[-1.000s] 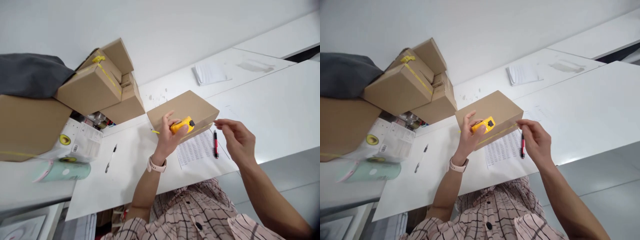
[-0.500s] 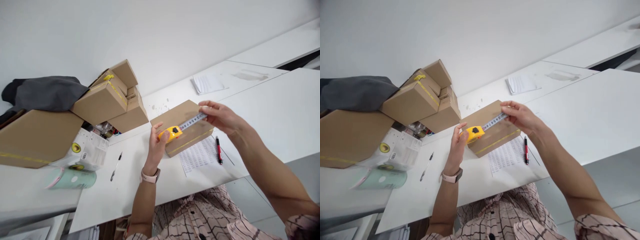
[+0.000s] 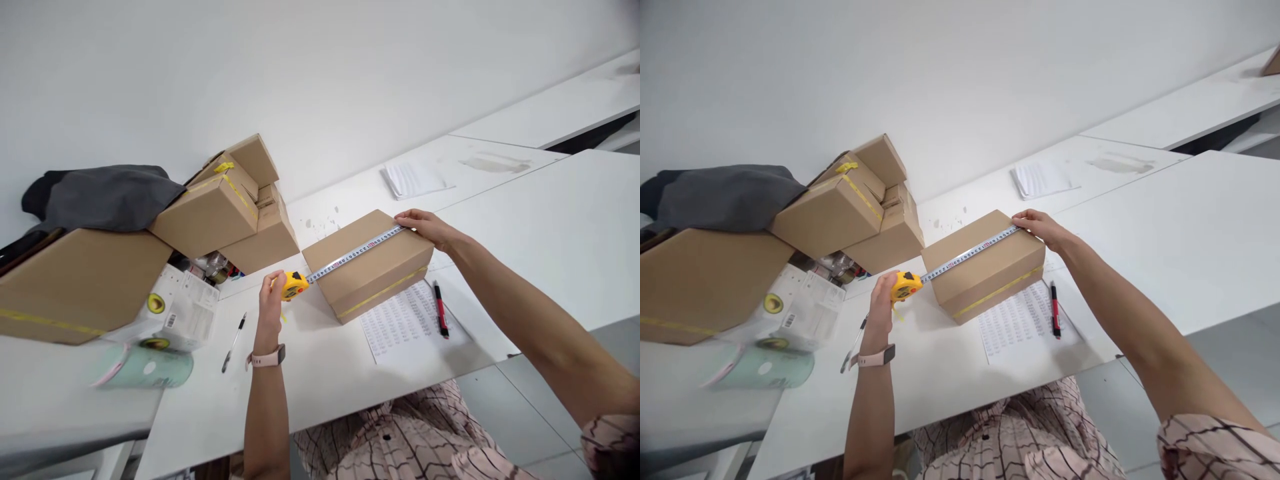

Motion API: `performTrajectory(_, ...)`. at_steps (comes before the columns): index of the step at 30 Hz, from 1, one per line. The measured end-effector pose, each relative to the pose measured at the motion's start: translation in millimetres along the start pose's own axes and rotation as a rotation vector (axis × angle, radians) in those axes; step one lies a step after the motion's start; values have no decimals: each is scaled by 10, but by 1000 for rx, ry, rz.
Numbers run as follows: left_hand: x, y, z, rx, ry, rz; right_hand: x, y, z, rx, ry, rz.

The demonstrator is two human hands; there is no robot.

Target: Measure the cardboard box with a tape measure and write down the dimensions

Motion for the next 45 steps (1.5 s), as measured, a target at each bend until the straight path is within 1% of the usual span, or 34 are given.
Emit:
performTrajectory(4,12,-34,97,-20,-13,-8,10,53,56,-48,48,40)
performTrajectory(8,31,-22,129,-22,-13,2,18,73,54,-24,81,66)
performTrajectory(18,33,7,140,-27,9,35,-90,126,12,40,421,-1)
performTrajectory(21,127,117,123,-55,13,30,-184,139,-3,70,510,-5)
performTrajectory(23,212,295,157,-131,45,21,-322,147,-6,78,502,-62)
performTrajectory(25,266,553,294,-288,131,-9,-514,151,29,77,415,-175)
performTrajectory(27,247,859,572,-529,257,-108,-708,138,140,45,351,-279)
performTrajectory(28,213,1015,756,-661,329,-181,-789,119,236,-6,363,-314)
performTrajectory(29,172,1157,957,-778,406,-251,-849,89,357,-88,404,-335)
performTrajectory(30,126,1276,1162,-865,467,-320,-888,50,494,-187,465,-345)
performTrajectory(31,83,1358,1357,-897,524,-365,-904,1,632,-287,534,-345)
performTrajectory(32,49,1398,1534,-880,568,-384,-900,-58,759,-372,599,-340)
performTrajectory(33,28,1403,1690,-848,618,-382,-885,-126,865,-422,651,-333)
performTrajectory(34,20,1380,1821,-809,664,-372,-861,-202,945,-438,684,-326)
performTrajectory(36,28,1281,1999,-739,722,-354,-803,-361,1036,-418,692,-321)
performTrajectory(38,44,1170,2083,-697,739,-356,-736,-496,1063,-390,661,-311)
performTrajectory(40,46,1098,2116,-674,740,-369,-667,-587,1057,-378,653,-285)
performTrajectory(42,30,1080,2141,-657,743,-377,-604,-630,1045,-389,667,-255)
performTrajectory(45,-4,1117,2194,-635,764,-388,-548,-631,1039,-449,647,-228)
Point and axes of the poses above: each hand's wrist, its own y-axis away from the middle knuckle, its own z-axis out of the palm, x = y × z, the point moved 3 cm from there along -y, towards the middle knuckle, and after that the axes turned 8 degrees about -x, right-handed, at the moved point
